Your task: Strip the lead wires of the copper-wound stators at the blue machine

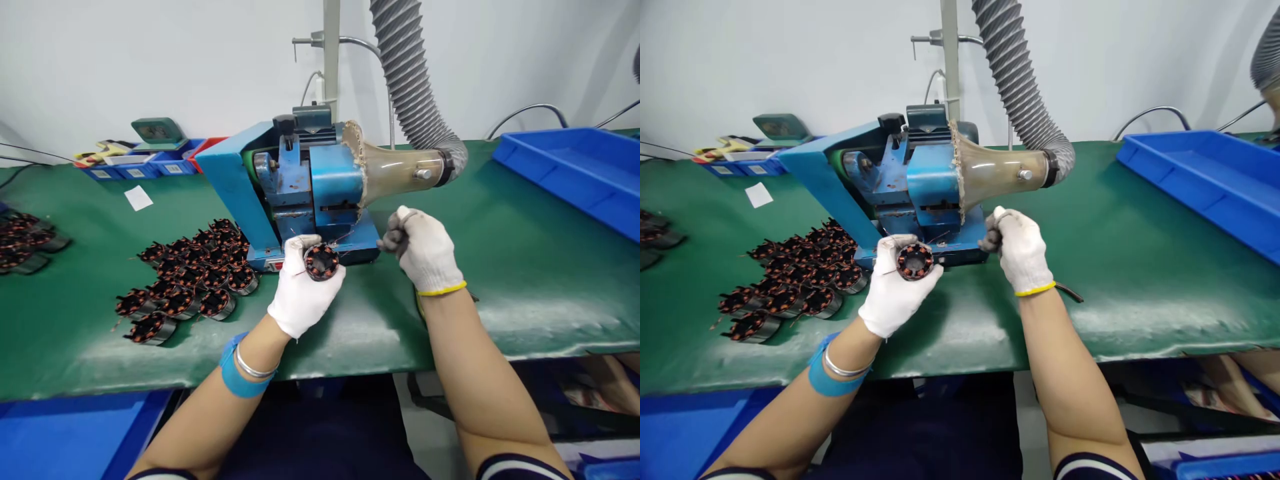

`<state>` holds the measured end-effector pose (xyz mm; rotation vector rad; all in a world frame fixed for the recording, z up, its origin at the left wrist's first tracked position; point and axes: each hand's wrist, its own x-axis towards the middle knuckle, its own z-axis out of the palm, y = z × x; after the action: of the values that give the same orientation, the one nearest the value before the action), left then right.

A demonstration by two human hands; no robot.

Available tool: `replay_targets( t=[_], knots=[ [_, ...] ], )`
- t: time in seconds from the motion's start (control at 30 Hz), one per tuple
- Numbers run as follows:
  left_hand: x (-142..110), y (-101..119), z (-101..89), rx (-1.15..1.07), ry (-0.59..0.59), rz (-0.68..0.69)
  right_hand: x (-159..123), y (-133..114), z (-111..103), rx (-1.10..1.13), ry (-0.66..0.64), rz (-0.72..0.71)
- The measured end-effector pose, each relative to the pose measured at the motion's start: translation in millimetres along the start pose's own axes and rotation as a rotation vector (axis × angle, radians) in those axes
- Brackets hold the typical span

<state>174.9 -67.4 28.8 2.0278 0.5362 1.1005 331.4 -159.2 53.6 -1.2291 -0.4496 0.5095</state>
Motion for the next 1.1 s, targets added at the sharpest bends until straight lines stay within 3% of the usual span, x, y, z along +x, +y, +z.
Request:
replay_targets(
  t=[0.07,0.13,0.23,0.37,0.53,0.93,1.1],
  knots=[
    [0.6,-0.6,2.2,-0.071,-0.040,-0.052,-4.1,4.6,4.1,-0.149,-0.113,0.002],
    [1.5,-1.5,4.3,-0.124,-0.101,-0.092,-14.2,14.2,15.0,-0.240,-0.181,-0.085],
    [4.0,-1.1,9.3,-0.120,-0.106,-0.153,-27.8,30.0,32.0,-0.180,-0.142,-0.223],
    [12.3,2.1,18.3,-0.102,-0.015,-0.173,-23.9,40.0,39.9,-0.040,-0.173,-0.154],
    [27.5,1.7,23.7,-0.111,0.046,-0.207,-5.7,34.9,44.4,-0.019,-0.169,-0.122],
    [44.3,4.4,11.2,-0.074,-0.098,-0.149,-2.8,31.7,47.8,0.030,-0.152,-0.110],
    [41.7,2.1,15.8,-0.016,-0.037,-0.095,-4.5,30.5,49.5,0.067,-0.131,-0.120]
  ],
)
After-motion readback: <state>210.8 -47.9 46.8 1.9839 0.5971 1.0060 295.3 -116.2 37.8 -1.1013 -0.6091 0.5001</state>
